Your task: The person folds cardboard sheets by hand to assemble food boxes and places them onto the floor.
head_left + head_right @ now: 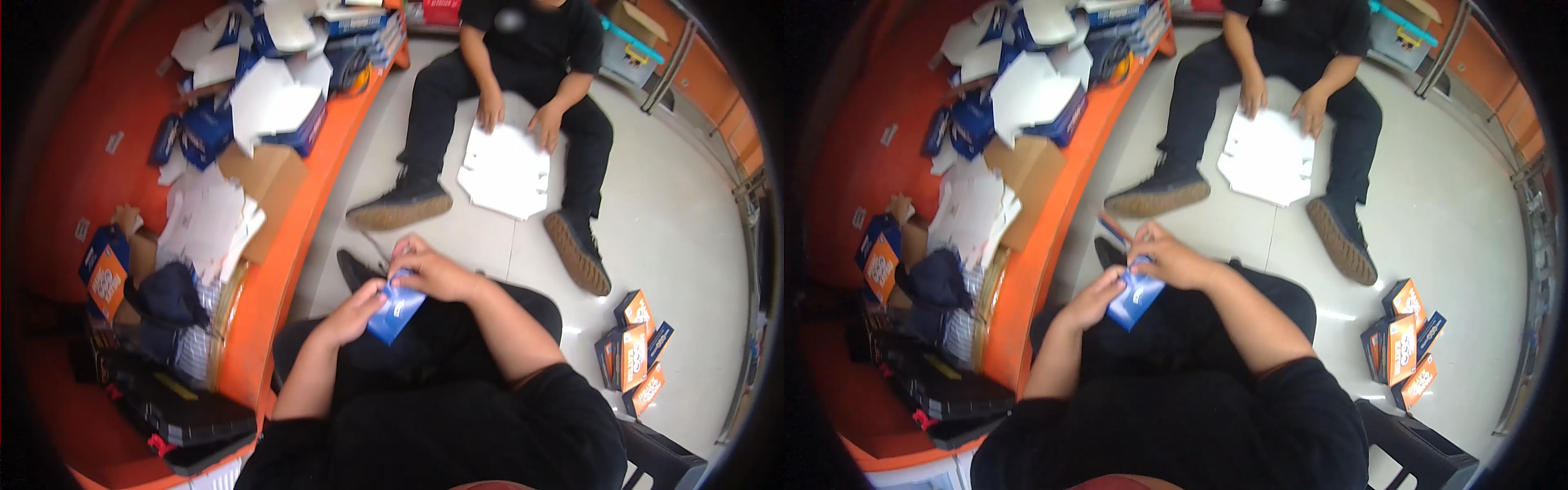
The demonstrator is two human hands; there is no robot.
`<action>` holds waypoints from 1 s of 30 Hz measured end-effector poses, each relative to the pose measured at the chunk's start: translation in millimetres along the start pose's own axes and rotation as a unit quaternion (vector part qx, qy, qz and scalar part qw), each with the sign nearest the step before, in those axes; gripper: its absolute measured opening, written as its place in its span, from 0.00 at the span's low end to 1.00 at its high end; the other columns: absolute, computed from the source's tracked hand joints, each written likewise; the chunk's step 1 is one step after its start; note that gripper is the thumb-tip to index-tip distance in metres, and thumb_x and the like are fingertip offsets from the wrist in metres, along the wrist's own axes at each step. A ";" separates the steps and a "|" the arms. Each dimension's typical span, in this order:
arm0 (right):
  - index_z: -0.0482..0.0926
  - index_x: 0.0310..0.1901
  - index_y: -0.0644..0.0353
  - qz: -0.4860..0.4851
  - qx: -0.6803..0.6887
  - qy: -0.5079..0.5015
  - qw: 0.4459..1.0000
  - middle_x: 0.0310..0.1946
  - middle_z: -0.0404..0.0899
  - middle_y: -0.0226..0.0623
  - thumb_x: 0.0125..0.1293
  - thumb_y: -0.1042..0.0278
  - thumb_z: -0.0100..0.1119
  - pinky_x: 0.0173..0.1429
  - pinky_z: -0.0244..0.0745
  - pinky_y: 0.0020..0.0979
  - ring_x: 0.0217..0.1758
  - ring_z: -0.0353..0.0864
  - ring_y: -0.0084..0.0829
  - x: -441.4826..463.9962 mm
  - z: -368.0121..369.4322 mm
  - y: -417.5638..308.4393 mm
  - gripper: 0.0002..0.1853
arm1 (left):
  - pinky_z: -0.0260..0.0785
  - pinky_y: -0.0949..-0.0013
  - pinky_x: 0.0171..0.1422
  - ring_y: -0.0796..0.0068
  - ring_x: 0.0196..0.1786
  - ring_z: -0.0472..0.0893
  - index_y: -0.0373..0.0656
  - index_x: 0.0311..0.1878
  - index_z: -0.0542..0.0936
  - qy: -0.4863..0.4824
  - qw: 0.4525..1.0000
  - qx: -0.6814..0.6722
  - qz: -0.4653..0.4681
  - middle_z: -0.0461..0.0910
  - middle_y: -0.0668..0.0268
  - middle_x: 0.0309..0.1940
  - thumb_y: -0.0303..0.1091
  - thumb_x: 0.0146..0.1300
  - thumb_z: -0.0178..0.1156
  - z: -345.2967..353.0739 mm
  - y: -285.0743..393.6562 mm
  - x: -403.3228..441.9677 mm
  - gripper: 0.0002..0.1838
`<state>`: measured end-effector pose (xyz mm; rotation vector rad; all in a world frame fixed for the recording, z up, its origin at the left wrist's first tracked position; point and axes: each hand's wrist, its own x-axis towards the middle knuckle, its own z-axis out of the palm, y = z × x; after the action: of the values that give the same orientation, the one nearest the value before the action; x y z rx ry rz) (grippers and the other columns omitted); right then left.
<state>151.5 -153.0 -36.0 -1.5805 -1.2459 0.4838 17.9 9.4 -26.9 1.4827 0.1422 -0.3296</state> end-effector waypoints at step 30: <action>0.73 0.41 0.81 0.309 0.192 0.198 0.910 0.37 0.77 0.52 0.54 0.54 0.62 0.47 0.71 0.29 0.40 0.77 0.34 -1.6 -34.8 -9.7 0.30 | 0.67 0.70 0.47 0.70 0.41 0.75 0.38 0.42 0.74 0.165 0.852 0.395 0.302 0.75 0.62 0.36 0.32 0.51 0.66 51.3 80.8 1.0 0.17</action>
<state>173.8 -171.1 -14.0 -1.6003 -0.2942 0.7112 37.7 -37.1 54.3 2.2966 -0.2230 0.4486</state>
